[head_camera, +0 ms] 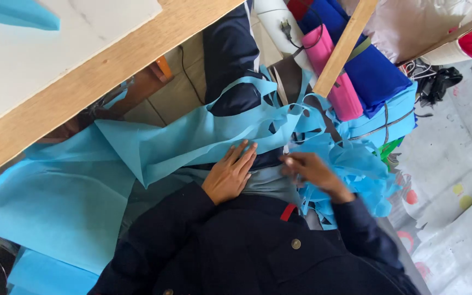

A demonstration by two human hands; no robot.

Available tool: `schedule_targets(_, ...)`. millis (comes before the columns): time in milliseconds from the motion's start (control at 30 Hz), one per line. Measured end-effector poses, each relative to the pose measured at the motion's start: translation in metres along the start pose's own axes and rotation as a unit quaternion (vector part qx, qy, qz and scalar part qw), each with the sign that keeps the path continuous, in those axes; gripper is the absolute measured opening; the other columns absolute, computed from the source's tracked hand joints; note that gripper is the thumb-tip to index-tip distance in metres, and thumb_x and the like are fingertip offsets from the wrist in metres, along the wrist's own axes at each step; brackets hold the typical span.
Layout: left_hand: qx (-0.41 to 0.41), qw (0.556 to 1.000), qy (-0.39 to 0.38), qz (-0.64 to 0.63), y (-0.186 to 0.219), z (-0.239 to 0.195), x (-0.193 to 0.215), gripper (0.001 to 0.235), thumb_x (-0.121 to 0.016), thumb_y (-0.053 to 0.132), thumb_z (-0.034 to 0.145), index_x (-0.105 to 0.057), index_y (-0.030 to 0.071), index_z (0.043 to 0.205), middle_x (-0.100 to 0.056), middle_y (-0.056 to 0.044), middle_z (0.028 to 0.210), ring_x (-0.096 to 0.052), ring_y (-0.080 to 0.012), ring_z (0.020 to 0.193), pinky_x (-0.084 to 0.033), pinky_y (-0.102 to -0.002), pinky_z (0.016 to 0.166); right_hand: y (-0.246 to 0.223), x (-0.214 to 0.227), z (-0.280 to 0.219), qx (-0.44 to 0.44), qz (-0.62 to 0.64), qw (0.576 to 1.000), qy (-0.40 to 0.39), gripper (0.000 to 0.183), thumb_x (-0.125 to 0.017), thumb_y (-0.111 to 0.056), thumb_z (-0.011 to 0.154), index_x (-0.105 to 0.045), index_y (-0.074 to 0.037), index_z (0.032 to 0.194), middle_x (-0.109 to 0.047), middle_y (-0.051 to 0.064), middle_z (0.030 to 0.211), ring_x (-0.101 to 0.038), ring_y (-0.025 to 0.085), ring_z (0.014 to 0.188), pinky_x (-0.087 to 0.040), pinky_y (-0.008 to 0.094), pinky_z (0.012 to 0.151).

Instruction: Cutting leaf-shaped pieces from blue fabric using scissors and organizing them on a table

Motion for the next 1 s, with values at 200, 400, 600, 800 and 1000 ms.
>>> schedule_targets(200, 0.022, 0.997, -0.05, 0.053, 0.01, 0.01, 0.011, 0.05, -0.041, 0.016, 0.081, -0.036, -0.001, 0.128, -0.024, -0.016, 0.142, -0.027, -0.0376, 0.128, -0.032, -0.048, 0.099, 0.028, -0.039, 0.053, 0.017, 0.35, 0.93, 0.111, 0.067, -0.058, -0.044, 0.083, -0.036, 0.008, 0.118, -0.056, 0.025, 0.085, -0.061, 0.025, 0.052, -0.051, 0.034, 0.038)
schedule_targets(400, 0.042, 0.985, -0.114, 0.119, 0.021, 0.02, 0.012, 0.063, -0.047, 0.021, 0.072, -0.033, 0.004, 0.131, -0.023, -0.015, 0.142, -0.032, -0.0401, 0.122, -0.036, -0.051, 0.092, 0.046, -0.034, 0.085, -0.009, 0.309, 0.94, 0.146, 0.076, -0.067, -0.045, 0.079, -0.033, 0.014, 0.112, -0.06, 0.023, 0.07, -0.055, 0.02, 0.036, -0.038, 0.025, 0.025)
schedule_targets(600, 0.045, 0.973, -0.132, 0.183, 0.024, 0.025, 0.007, 0.072, -0.059, 0.031, 0.068, -0.033, 0.006, 0.129, -0.025, -0.015, 0.139, -0.035, -0.0409, 0.116, -0.037, -0.052, 0.086, 0.054, -0.033, 0.089, 0.037, 0.218, 0.935, 0.277, 0.039, -0.075, -0.027, 0.074, -0.053, 0.006, 0.073, -0.051, 0.011, 0.044, -0.045, 0.013, 0.029, -0.033, 0.024, 0.026)
schedule_targets(800, 0.042, 0.994, -0.061, 0.085, 0.011, 0.005, -0.003, 0.06, -0.049, 0.014, 0.07, -0.037, 0.003, 0.128, -0.028, -0.017, 0.138, -0.036, -0.0421, 0.118, -0.037, -0.053, 0.089, 0.056, -0.034, 0.082, 0.042, 0.255, 0.935, 0.245, 0.035, -0.074, -0.023, 0.077, -0.056, 0.008, 0.082, -0.053, 0.013, 0.044, -0.044, 0.012, 0.027, -0.038, 0.022, 0.028)
schedule_targets(1000, 0.188, 0.974, 0.112, 0.063, -0.023, -0.04, -0.005, 0.055, -0.032, 0.037, 0.092, -0.035, -0.001, 0.131, -0.034, -0.023, 0.133, -0.036, -0.0466, 0.117, -0.038, -0.055, 0.085, 0.064, -0.027, 0.086, 0.071, 0.323, 0.902, 0.279, 0.027, -0.071, -0.016, 0.076, -0.054, 0.005, 0.078, -0.053, 0.01, 0.052, -0.053, 0.014, 0.039, -0.041, 0.02, 0.03)
Point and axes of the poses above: each hand's wrist, its own z-axis towards the middle knuckle, its own x-axis out of the back of the hand, y = z × x, the point moved 1 cm from there along z, towards the middle knuckle
